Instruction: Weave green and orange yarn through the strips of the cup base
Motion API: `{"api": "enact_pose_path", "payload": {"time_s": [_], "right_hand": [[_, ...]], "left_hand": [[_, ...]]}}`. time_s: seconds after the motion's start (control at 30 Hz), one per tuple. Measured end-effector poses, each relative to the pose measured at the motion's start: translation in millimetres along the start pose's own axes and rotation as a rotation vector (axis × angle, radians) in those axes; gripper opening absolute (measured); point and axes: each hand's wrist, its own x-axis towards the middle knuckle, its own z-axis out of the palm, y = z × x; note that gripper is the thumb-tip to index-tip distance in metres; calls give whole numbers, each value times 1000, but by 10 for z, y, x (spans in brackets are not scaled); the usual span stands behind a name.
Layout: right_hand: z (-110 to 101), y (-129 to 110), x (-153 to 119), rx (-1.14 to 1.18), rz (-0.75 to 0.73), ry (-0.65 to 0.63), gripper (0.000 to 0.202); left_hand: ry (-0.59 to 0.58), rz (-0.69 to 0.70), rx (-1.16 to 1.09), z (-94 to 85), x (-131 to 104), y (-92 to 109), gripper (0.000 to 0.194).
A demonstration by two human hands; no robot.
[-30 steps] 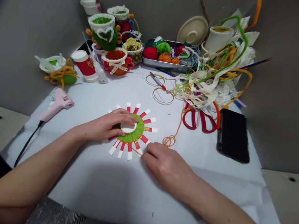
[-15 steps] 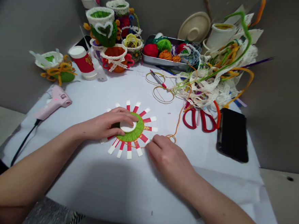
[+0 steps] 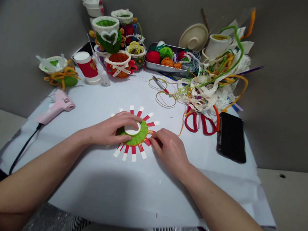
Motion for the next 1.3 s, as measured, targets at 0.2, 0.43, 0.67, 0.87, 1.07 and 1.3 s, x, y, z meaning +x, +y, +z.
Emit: {"api": "enact_pose_path", "payload": {"time_s": [0.2,0.43,0.67,0.87,1.07,1.3], "right_hand": [[-21,1,-2,6,18,-23,14],[-65,4,-8,63,-43,-36,14],[-210,-67,-46,104,-241,-164,18],[-237,-193,-158,90,-296,-302,22],[-242,-248,-182,76,-315,-332,28],[-254,-208,-173,52,-297,-303,26]], "left_hand": [[46,-101,8,62,2,-3,38],[31,-117,31,23,1,-9,42],[-36,-105,52,-69,-55,-43,41],[-59,-101,43,-77,-58,-77,36],[-62,-100,30,-80,-46,-68,30],[-55,-99,23,-89,-41,-60,30]]}}
